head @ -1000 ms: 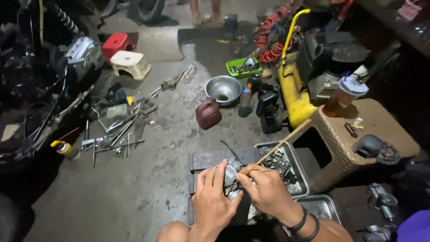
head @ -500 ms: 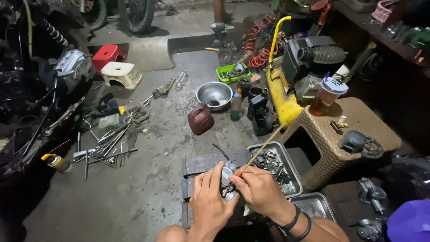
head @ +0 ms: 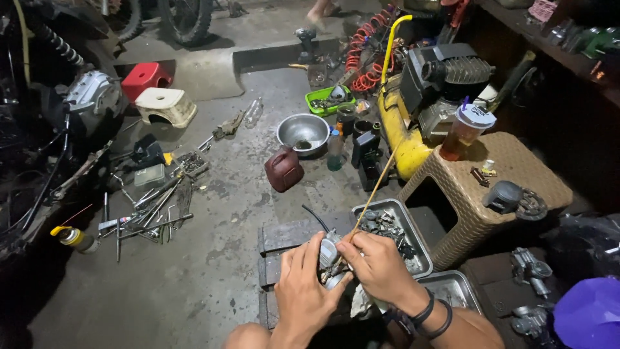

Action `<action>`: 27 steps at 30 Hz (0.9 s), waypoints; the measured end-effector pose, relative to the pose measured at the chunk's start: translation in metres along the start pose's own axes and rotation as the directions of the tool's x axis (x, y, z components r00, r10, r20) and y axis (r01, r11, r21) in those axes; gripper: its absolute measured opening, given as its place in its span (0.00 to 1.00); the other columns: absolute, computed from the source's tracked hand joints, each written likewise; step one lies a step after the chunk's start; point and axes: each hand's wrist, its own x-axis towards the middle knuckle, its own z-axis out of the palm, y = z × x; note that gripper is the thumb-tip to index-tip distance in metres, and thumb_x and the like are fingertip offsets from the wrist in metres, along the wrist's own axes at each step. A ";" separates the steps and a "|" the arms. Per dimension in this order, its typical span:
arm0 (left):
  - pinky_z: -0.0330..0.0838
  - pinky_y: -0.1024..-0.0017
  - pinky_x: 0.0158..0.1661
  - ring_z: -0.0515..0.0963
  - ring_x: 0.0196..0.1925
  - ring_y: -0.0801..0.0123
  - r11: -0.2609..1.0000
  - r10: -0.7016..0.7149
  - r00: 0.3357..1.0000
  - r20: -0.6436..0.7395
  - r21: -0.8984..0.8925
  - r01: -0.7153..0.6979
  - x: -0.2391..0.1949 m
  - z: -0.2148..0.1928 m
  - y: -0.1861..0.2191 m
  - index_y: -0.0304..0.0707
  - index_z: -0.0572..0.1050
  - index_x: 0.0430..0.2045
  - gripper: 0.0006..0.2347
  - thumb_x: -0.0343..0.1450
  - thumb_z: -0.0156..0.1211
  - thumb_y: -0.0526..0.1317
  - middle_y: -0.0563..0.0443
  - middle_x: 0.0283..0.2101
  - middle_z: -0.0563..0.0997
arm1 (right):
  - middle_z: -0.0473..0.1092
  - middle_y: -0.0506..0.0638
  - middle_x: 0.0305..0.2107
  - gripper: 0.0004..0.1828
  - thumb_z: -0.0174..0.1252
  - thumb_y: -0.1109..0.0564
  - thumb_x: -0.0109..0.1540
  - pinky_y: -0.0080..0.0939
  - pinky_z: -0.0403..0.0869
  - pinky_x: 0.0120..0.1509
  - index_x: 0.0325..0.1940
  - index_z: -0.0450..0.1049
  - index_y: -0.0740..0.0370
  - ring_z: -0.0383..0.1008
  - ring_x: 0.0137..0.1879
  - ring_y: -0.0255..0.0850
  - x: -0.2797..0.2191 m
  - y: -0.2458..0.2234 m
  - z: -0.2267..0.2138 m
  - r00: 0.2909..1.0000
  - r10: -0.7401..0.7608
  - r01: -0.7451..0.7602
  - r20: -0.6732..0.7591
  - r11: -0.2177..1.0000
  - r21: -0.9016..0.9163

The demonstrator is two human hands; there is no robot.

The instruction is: Cleaning a motorcycle carburetor using a cloth and a thin metal tool to clear out debris from the jets.

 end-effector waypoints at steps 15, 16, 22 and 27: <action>0.74 0.57 0.45 0.74 0.52 0.53 0.990 -0.002 0.999 -0.038 -0.142 -0.004 0.002 -0.015 0.003 0.44 0.68 0.62 0.34 0.63 0.68 0.59 0.49 0.54 0.79 | 0.79 0.53 0.34 0.08 0.59 0.58 0.65 0.38 0.78 0.50 0.37 0.80 0.66 0.81 0.41 0.42 0.006 -0.044 -0.019 0.975 -0.149 0.154 -0.164 0.988 0.015; 0.73 0.58 0.47 0.74 0.52 0.53 0.987 0.002 0.999 -0.047 -0.161 -0.010 0.002 -0.015 0.003 0.44 0.68 0.62 0.34 0.62 0.71 0.56 0.48 0.54 0.79 | 0.80 0.52 0.34 0.08 0.61 0.58 0.63 0.36 0.80 0.51 0.36 0.80 0.66 0.82 0.41 0.41 0.004 -0.043 -0.018 0.976 -0.135 0.141 -0.171 0.990 0.023; 0.75 0.58 0.44 0.74 0.52 0.54 0.988 0.018 0.999 -0.050 -0.149 -0.025 0.003 -0.017 0.006 0.43 0.68 0.61 0.33 0.64 0.66 0.59 0.50 0.56 0.79 | 0.78 0.51 0.29 0.09 0.64 0.57 0.62 0.36 0.78 0.43 0.31 0.78 0.66 0.81 0.36 0.40 0.001 -0.032 -0.013 0.980 -0.137 0.131 -0.145 0.990 -0.052; 0.72 0.58 0.49 0.74 0.51 0.52 0.984 0.061 0.995 -0.074 -0.165 -0.073 0.002 -0.018 0.006 0.39 0.68 0.61 0.33 0.64 0.68 0.55 0.48 0.56 0.78 | 0.78 0.52 0.28 0.10 0.65 0.58 0.61 0.36 0.78 0.40 0.28 0.77 0.67 0.81 0.34 0.41 0.000 -0.034 -0.010 0.977 -0.152 0.146 -0.149 0.988 -0.053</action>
